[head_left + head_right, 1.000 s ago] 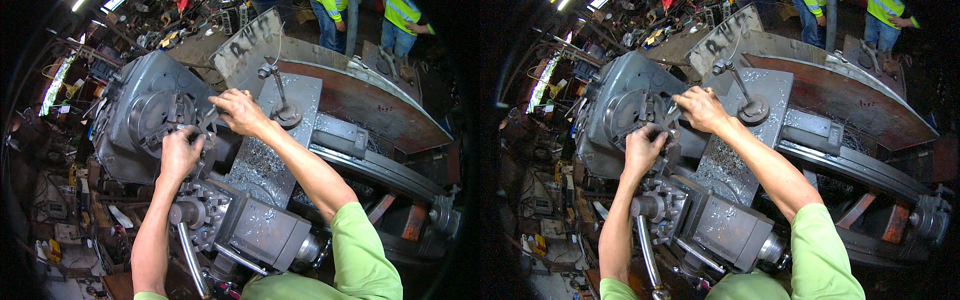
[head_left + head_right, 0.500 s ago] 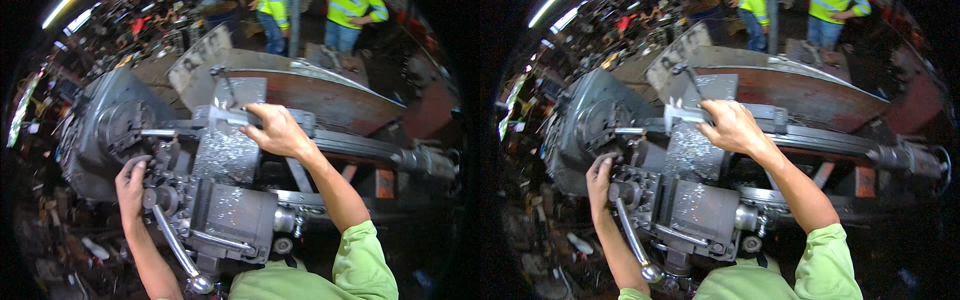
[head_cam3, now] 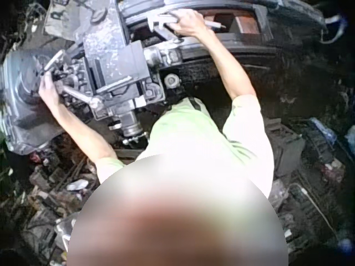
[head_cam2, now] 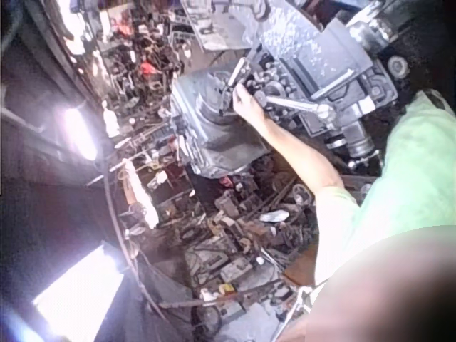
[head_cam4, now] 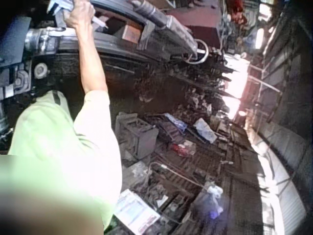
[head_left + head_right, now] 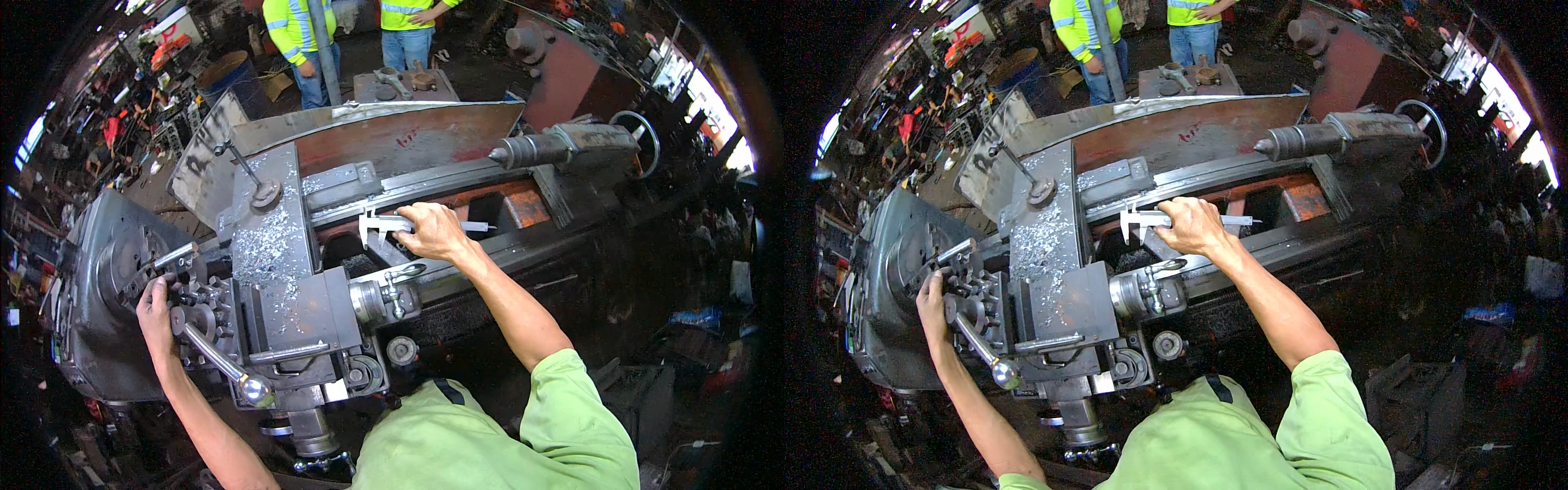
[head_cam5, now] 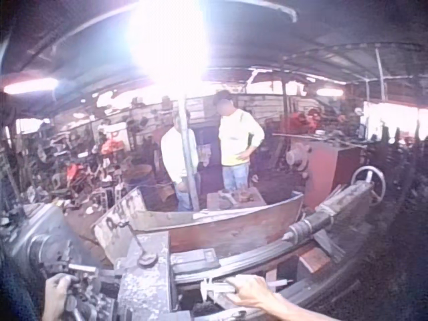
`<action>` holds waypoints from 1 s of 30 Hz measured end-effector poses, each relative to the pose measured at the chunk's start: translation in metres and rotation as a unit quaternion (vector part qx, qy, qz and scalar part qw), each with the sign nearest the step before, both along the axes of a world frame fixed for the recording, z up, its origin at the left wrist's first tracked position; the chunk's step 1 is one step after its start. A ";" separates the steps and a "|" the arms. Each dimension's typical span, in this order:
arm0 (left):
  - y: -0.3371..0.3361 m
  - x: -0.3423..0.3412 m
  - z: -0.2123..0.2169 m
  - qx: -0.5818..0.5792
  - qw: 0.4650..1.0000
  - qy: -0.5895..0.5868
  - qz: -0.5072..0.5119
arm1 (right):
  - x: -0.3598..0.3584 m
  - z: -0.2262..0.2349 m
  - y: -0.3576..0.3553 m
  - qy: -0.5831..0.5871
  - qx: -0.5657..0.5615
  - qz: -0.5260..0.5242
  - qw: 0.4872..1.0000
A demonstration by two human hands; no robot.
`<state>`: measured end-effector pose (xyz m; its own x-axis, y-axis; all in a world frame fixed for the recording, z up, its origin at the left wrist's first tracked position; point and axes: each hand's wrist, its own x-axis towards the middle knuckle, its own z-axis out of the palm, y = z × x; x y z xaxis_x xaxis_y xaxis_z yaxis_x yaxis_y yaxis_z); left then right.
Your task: The person operates a metal lathe, adjusting the tool post and cross slide while a cylindrical workpiece rotates. They repeatedly measure the workpiece with a vernier caliper, make small adjustments, and continue machining. Two coworkers in high-visibility vests are visible in the background.
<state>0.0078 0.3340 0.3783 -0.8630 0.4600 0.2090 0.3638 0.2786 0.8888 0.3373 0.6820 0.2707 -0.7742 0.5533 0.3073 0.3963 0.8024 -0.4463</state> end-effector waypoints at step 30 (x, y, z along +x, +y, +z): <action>-0.005 -0.011 -0.002 -0.027 0.999 0.020 -0.016 | 0.016 -0.005 0.003 -0.034 -0.056 -0.019 0.998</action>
<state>-0.0029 0.3288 0.3766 -0.8389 0.4989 0.2175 0.4085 0.3132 0.8574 0.3531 0.6854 0.2662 -0.7687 0.6110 0.1894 0.4582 0.7326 -0.5033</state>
